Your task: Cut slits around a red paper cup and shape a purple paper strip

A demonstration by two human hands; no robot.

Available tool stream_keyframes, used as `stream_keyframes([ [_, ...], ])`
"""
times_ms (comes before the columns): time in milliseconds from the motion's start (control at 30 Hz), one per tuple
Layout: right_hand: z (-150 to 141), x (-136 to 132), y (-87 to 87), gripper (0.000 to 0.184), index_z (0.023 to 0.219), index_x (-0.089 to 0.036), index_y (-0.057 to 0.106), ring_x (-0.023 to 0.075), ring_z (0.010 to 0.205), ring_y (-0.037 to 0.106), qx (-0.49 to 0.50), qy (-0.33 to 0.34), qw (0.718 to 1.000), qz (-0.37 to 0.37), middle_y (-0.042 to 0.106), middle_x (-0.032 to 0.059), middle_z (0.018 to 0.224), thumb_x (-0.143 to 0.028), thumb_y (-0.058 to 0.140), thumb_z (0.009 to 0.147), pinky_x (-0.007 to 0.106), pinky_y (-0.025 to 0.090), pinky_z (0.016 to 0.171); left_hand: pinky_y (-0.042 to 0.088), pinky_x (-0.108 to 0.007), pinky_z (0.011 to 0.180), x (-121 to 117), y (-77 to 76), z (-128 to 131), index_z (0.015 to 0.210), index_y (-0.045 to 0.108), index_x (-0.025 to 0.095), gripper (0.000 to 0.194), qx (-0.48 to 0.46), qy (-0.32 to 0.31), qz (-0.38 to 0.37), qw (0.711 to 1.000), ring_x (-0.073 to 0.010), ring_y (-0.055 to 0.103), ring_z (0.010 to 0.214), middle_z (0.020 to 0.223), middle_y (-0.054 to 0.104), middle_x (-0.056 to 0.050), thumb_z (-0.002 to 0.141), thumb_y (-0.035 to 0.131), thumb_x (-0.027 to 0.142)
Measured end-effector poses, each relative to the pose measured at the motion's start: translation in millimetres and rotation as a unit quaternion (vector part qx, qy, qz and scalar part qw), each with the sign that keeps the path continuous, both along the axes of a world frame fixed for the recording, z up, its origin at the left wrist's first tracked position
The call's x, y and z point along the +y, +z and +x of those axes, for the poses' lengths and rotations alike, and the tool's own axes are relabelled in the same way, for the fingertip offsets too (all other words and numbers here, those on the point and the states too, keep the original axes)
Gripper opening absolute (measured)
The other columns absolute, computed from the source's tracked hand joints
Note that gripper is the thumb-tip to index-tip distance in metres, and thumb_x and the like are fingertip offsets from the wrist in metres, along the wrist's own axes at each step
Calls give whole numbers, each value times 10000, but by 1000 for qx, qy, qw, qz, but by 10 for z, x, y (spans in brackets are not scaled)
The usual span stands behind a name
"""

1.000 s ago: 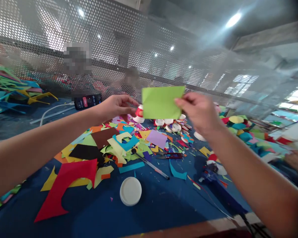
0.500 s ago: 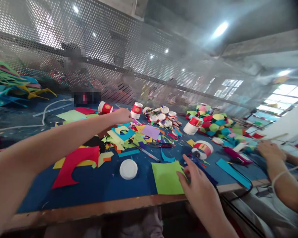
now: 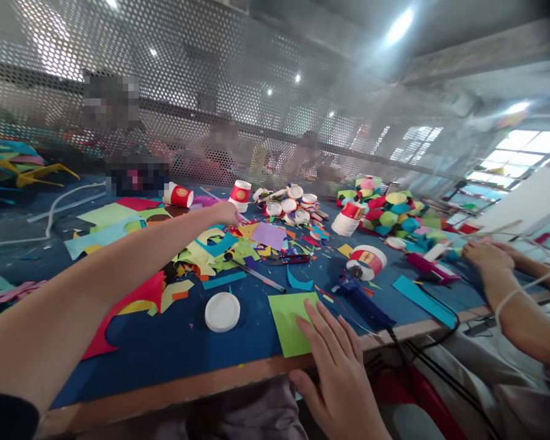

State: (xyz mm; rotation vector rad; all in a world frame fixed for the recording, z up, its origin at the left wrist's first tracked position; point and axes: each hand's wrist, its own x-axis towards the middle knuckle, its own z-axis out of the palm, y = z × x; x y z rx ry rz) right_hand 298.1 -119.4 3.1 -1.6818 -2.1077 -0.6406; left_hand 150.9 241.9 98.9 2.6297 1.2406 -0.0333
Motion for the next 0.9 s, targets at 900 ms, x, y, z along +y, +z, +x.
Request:
stream_keyframes([
  [900, -229, 149, -149, 539, 1291, -199, 682, 287, 1285, 569, 78, -16, 989, 128, 721, 79, 1312, -537, 342, 1045, 468, 145, 1229, 581, -456, 921, -503, -15, 390, 1186, 633, 159, 300, 63, -184, 154, 969, -236, 659, 1044, 1187, 657, -94, 987, 633, 384],
])
